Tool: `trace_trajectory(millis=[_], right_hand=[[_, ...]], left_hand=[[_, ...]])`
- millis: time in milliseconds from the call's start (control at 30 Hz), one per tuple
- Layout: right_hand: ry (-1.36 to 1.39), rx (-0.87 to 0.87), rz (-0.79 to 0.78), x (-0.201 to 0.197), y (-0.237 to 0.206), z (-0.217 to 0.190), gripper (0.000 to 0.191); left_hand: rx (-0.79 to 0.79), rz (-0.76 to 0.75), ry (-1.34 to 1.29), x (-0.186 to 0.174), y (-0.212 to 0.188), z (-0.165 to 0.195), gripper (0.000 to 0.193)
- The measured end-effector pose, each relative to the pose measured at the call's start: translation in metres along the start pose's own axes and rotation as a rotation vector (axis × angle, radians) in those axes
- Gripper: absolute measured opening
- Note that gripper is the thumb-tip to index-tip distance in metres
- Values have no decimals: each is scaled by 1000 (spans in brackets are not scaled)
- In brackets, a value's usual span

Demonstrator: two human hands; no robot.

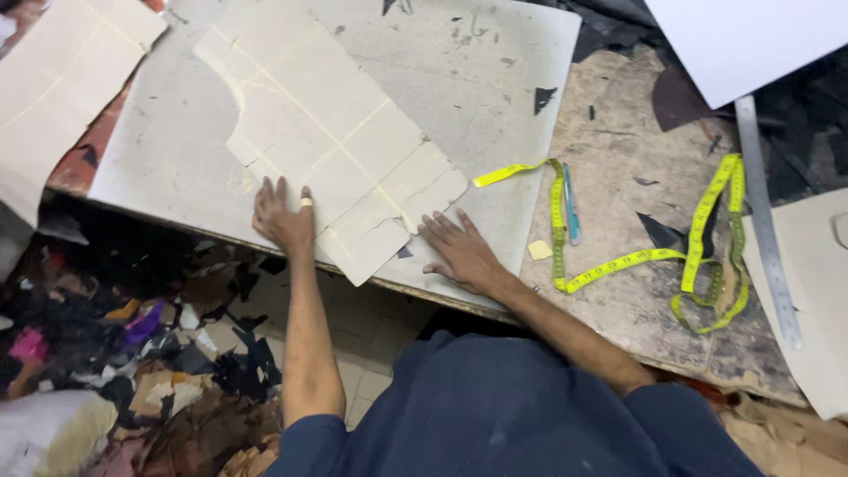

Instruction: The person arranges paper pattern pieces for a jacket on a workbench, marks lines on a large pattern piece with chalk, and measures the pattern with a yellow measuring tape, repositioning the tape to take several measurements. They briefly use scissors and consult a printed reference sheet showing the finished jacket.

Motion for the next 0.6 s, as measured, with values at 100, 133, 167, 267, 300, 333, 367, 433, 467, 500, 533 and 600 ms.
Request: trace_trajectory(millis=[100,133,167,267,300,333,367,433,467,500,533,600], right_hand=[[96,31,90,-4,-29,14,73],[128,51,135,-6,-40,22,69],[108,112,240,-16,-55,38,61],[59,798,281,-44,-129,115,27],[54,822,515,-63,-161,131,30],[-274,786,460,-82,-184,146,35],[-226,909,438,-89,-213,158,36],[-185,1053,416,-90,-247,176,40],[-193,1074,411,-89,-256,181,42],[-197,1093,401,-87,-266,184,44],[-226,1096,362,-84,-272,187,35],[-284,1091,295,-80,-273,189,20]], left_hand=[[0,0,-20,4,2,-5,50],[12,1,-24,7,2,-7,48],[26,3,-28,9,2,-9,47],[36,-1,-42,13,1,-11,46],[47,-8,-49,14,0,-11,46],[58,-11,-55,14,-1,-10,47],[67,-12,-60,12,-1,-10,47],[64,-14,-83,10,-2,-10,46],[59,-17,-95,10,-3,-9,46],[63,-21,-96,10,-3,-9,46],[64,-23,-94,9,-3,-8,46],[52,-25,-97,9,-3,-9,46]])
Point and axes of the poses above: each hand's wrist, its own y-axis towards the middle knuckle, its own x-axis out of the palm, z = x × y, the point moved 4 cm from there along y, towards the middle knuckle, and after that the axes turned 6 degrees about -z, right-handed, at the moved point
